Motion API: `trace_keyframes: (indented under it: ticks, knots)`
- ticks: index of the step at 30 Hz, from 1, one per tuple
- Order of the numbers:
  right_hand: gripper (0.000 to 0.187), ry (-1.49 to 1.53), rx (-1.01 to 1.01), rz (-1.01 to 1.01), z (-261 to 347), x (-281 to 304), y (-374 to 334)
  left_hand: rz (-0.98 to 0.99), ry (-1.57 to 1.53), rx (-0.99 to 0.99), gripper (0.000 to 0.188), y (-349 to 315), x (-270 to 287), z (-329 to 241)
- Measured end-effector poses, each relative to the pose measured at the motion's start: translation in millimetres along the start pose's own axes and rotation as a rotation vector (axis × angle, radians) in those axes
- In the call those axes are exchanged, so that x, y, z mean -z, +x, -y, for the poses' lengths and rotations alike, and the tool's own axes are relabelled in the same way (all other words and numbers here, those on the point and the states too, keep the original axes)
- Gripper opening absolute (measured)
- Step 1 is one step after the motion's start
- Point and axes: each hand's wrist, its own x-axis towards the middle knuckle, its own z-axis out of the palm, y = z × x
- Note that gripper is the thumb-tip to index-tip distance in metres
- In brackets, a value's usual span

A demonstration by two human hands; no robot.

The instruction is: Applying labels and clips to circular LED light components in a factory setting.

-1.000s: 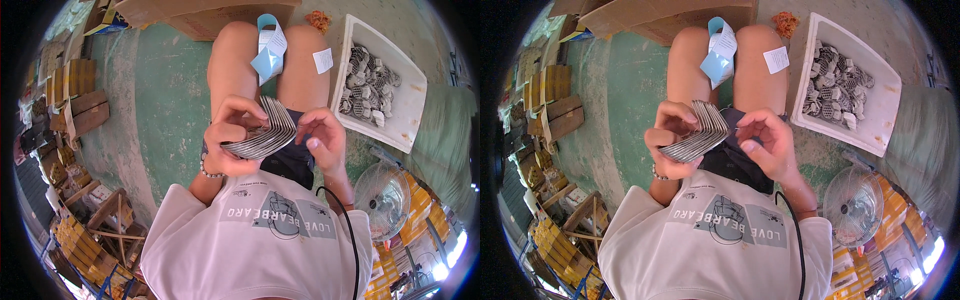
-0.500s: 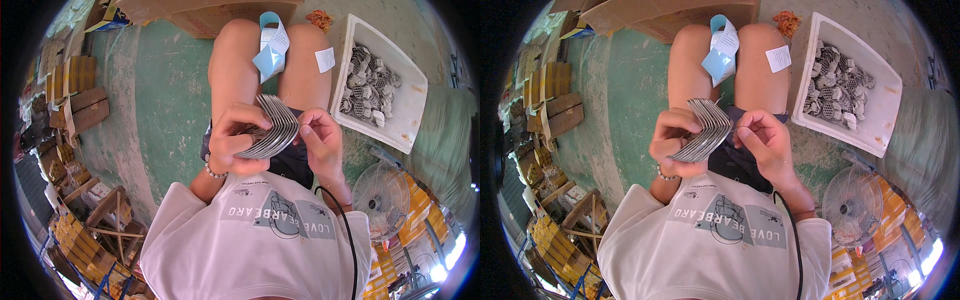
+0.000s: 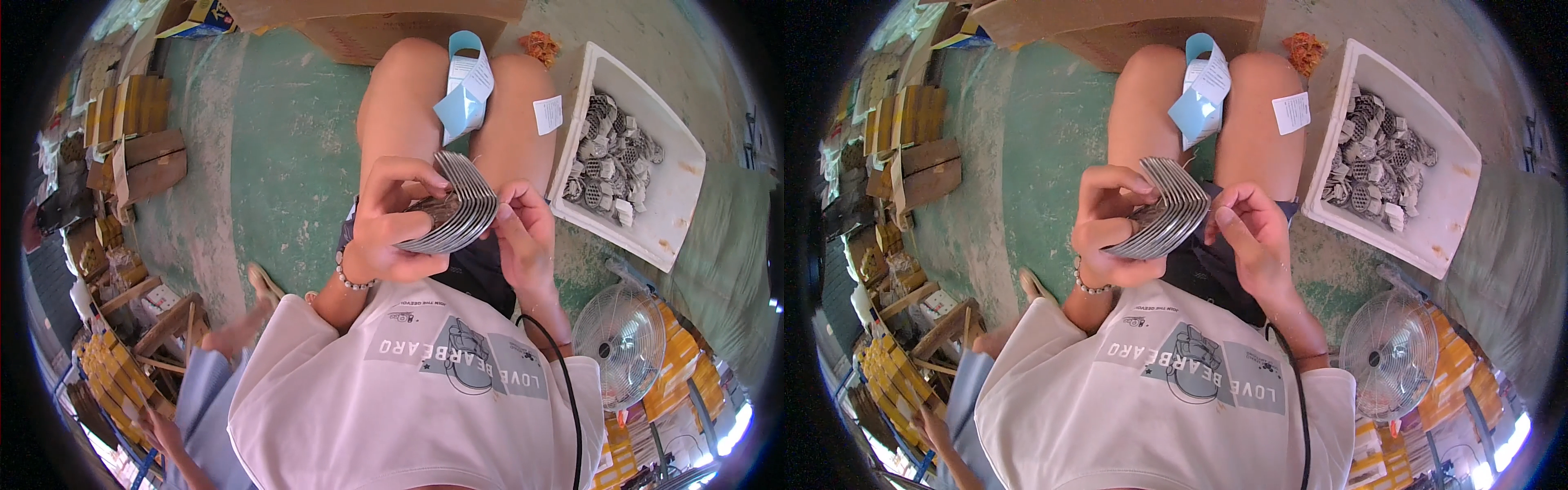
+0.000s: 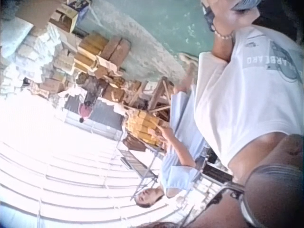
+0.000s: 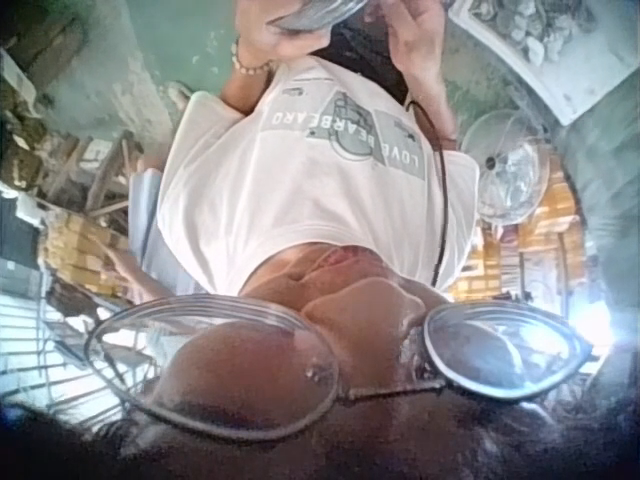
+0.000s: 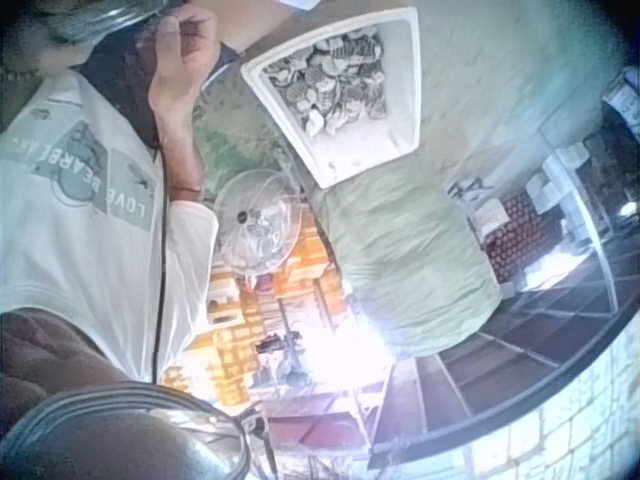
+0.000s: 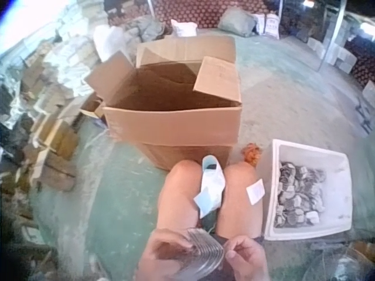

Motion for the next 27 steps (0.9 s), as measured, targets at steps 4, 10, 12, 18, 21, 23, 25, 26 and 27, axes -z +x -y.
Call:
trace_keyframes:
  ticks: [4,10,12,18,21,23,25,26,27]
  knots:
    - [0.007,-0.295,0.146,0.021,6,-10,1,-0.039,-0.035,0.011,0.034,-1,10,-2]
    - [0.006,-0.493,0.250,-0.102,-1,5,-5,0.013,0.077,0.118,0.035,-8,1,-3]
    - [0.013,-0.523,0.307,-0.130,-12,29,-5,0.012,-0.019,0.178,0.032,-12,-10,-2]
    - [0.014,-0.524,0.190,-0.008,-3,29,-2,-0.008,-0.051,0.149,0.040,-14,-10,-7]
    - [0.015,-0.580,0.114,0.049,13,28,4,0.007,-0.052,0.168,0.041,-14,-9,-6]
    - [0.014,-0.659,0.138,0.064,15,33,9,0.014,-0.044,0.156,0.040,-10,-6,-6]
    - [0.012,-0.753,0.188,0.090,23,29,10,0.027,-0.073,0.146,0.041,-9,-3,-6]
    - [0.012,-0.766,0.200,0.067,27,25,12,0.031,-0.054,0.157,0.041,-9,-2,-6]
    - [0.012,-0.735,0.197,0.076,28,24,14,0.035,-0.036,0.169,0.042,-9,-1,-6]
